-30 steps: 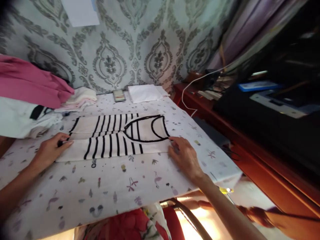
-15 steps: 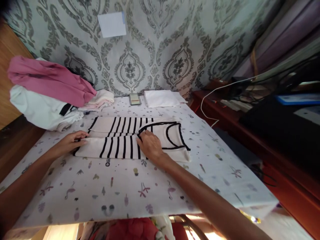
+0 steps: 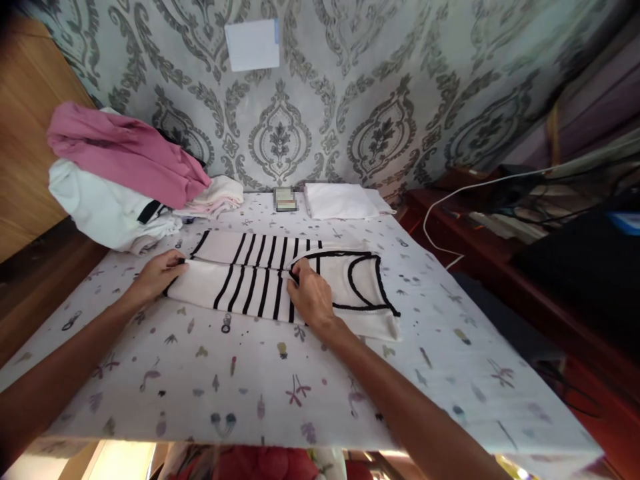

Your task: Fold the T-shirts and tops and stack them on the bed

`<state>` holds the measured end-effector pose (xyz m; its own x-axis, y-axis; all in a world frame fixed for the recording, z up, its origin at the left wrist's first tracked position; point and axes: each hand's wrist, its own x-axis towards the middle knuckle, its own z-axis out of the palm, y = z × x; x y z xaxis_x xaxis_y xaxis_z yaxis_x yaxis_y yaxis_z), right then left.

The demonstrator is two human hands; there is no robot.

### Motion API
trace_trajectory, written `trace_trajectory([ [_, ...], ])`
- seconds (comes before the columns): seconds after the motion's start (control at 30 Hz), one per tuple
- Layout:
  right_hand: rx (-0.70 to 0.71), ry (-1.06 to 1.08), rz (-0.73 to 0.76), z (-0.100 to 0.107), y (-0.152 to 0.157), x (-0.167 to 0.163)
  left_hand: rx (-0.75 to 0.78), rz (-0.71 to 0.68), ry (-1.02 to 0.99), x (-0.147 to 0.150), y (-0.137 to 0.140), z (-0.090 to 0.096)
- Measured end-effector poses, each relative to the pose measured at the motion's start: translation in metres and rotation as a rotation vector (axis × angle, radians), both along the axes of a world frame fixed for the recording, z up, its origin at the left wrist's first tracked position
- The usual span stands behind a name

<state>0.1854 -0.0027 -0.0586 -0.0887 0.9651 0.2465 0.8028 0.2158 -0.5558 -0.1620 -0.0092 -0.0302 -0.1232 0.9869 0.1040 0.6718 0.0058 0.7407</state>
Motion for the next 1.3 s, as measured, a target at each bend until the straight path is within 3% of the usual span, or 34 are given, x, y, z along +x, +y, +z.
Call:
trace_trajectory([
  [0.23, 0.012, -0.148, 0.017, -0.001, 0.001, -0.001, 0.099, 0.005, 0.263, 0.001, 0.001, -0.011],
  [0.4, -0.011, -0.196, 0.050, 0.004, -0.001, 0.000, 0.060, 0.009, 0.385, -0.006, 0.004, -0.011],
  [0.47, 0.045, -0.219, 0.057, 0.005, -0.003, 0.001, 0.061, 0.039, 0.489, -0.006, 0.004, -0.009],
  [0.57, 0.250, -0.280, 0.100, 0.006, -0.002, -0.002, 0.166, 0.029, 0.607, 0.004, 0.002, -0.001],
  [0.7, 0.428, -0.391, 0.293, 0.000, 0.006, -0.015, 0.194, -0.220, 0.578, 0.033, 0.001, 0.002],
  [0.83, 0.343, -0.502, 0.338, -0.016, 0.013, -0.018, -0.003, -0.418, 0.607, 0.050, 0.006, -0.011],
  [0.93, 0.267, -0.521, 0.281, -0.023, 0.013, -0.009, -0.029, -0.427, 0.623, 0.042, 0.012, -0.022],
  [1.03, 0.244, -0.498, 0.266, -0.023, 0.013, -0.003, 0.038, -0.366, 0.566, 0.025, 0.018, -0.028],
  [1.17, 0.231, -0.451, 0.252, -0.019, 0.015, -0.003, 0.155, -0.329, 0.420, 0.003, 0.022, -0.026],
  [1.3, 0.238, -0.418, 0.248, -0.018, 0.018, -0.004, 0.196, -0.317, 0.404, -0.012, 0.024, -0.019],
])
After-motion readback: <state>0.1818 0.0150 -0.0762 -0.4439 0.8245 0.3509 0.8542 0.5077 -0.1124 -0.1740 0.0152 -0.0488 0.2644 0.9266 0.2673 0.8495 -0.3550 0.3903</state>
